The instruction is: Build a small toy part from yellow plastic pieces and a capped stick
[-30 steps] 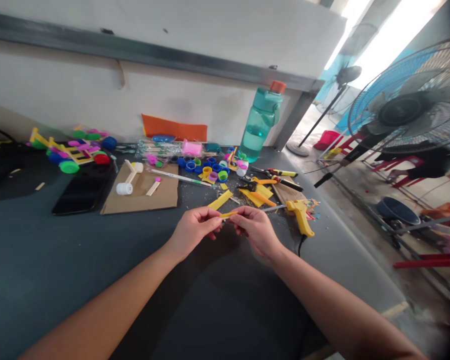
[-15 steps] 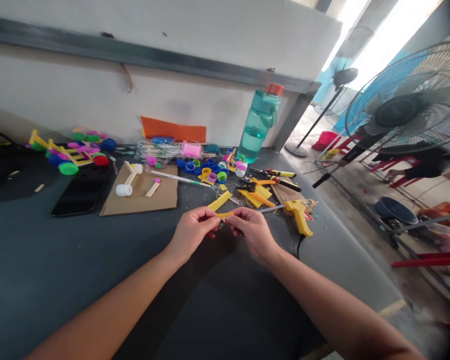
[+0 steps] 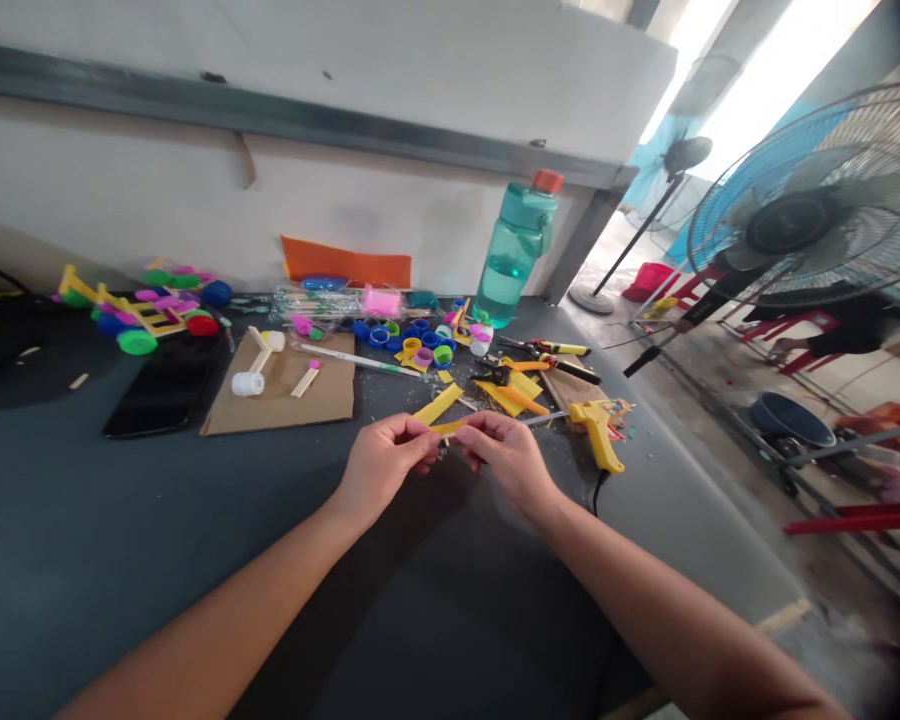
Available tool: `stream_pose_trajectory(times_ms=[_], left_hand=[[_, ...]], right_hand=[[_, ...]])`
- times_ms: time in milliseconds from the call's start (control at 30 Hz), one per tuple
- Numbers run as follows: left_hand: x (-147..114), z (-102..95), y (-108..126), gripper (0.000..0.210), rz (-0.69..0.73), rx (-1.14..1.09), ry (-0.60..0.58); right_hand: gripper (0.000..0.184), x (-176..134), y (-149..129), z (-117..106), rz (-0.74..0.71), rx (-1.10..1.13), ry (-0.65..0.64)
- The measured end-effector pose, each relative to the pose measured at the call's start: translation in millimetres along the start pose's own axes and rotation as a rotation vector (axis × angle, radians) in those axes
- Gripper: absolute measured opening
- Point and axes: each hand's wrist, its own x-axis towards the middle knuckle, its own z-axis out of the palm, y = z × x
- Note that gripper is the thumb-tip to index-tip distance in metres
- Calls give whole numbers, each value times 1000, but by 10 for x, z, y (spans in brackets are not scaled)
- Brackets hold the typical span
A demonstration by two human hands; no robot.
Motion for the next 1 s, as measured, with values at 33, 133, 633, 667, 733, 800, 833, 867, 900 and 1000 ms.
stream_pose_trajectory(times_ms=[33,133,633,667,733,800,833,867,900,1000], left_hand=[[2,4,2,19,5,-14,16],[17,7,-3,21,-5,-82,51],[102,-73,-68,21,67,-65,145],[107,-76,-77,22,76,-54,147],[110,-80,-89,22,90,-34,146],[102,-82,-91,22,101,-11,147],[96,-83,-89,21,106,1,151],[90,-86,-87,21,112,13,156],[87,-91,-85,20,118,24,164],[93,-116,-87,21,142,46,185]], right_hand=[[23,3,-30,-16,-21,-22,9],[29,23,-172,-110,-132,-31,116],[30,-252,-806,-1319,-86,-1233,678],[35,-266,-720,-1383,31,-1348,665],[45,-258,-517,-1447,207,-1471,584],[56,-210,-319,-1448,294,-1542,531],[59,-177,-239,-1438,330,-1557,513],[61,-144,-175,-1428,360,-1561,507],[61,-115,-129,-1421,388,-1557,503],[49,-82,-82,-1443,411,-1530,514]])
